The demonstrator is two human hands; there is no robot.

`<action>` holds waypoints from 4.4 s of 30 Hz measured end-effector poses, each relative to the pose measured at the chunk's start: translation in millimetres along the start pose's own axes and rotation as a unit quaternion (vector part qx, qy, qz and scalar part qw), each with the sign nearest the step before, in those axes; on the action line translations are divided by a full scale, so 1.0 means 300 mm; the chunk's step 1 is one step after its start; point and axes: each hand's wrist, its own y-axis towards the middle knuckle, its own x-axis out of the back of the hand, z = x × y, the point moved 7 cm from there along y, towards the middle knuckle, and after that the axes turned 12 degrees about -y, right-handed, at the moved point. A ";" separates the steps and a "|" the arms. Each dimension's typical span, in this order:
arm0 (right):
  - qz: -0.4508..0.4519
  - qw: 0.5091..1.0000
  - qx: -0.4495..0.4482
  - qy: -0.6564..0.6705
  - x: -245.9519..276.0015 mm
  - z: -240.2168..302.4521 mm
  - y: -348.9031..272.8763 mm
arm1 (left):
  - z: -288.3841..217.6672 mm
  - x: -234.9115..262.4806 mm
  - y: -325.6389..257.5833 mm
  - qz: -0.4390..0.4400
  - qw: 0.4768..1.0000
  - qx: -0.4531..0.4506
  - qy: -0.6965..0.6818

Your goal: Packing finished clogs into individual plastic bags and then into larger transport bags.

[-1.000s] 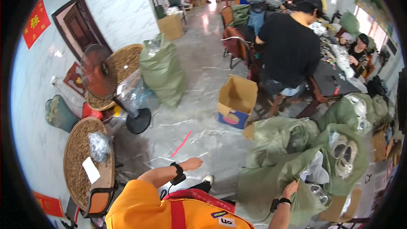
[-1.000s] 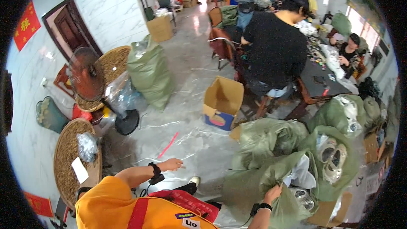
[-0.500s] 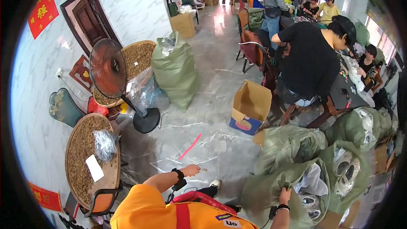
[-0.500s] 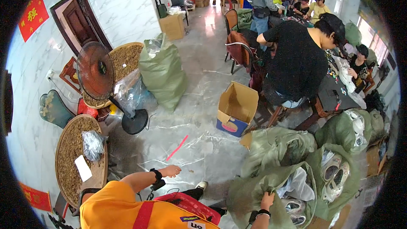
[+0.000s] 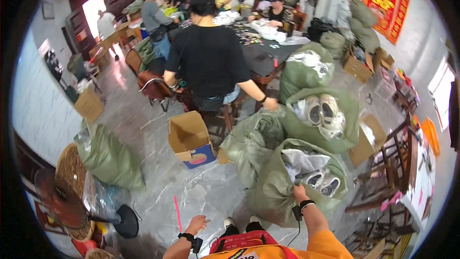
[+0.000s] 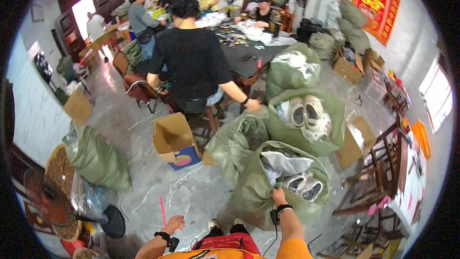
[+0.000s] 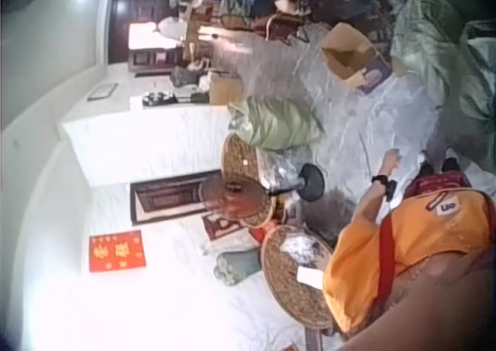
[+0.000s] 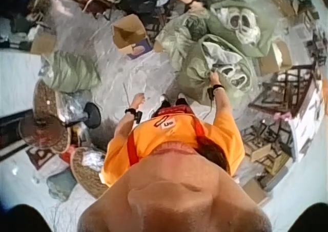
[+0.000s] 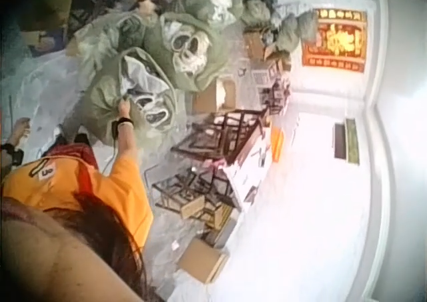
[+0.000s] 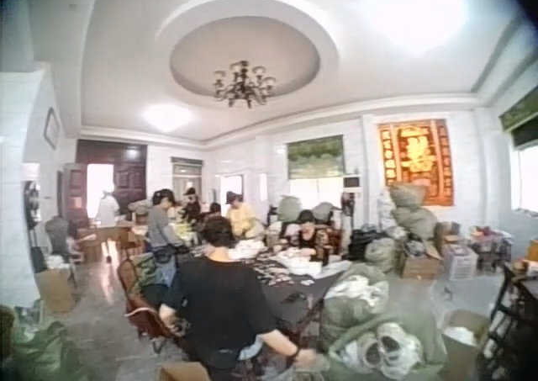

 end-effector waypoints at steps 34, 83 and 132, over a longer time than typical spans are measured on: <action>-0.128 0.726 -0.254 0.626 0.651 -0.416 -0.693 | -0.113 -0.420 0.032 0.062 0.997 -0.033 0.027; 0.072 0.987 0.071 0.123 0.248 0.458 -1.004 | -0.655 -1.279 -0.014 0.326 0.856 -0.334 0.221; -0.244 0.876 -0.012 0.416 1.101 0.555 0.764 | -1.826 -1.833 1.559 0.023 0.854 -0.273 0.442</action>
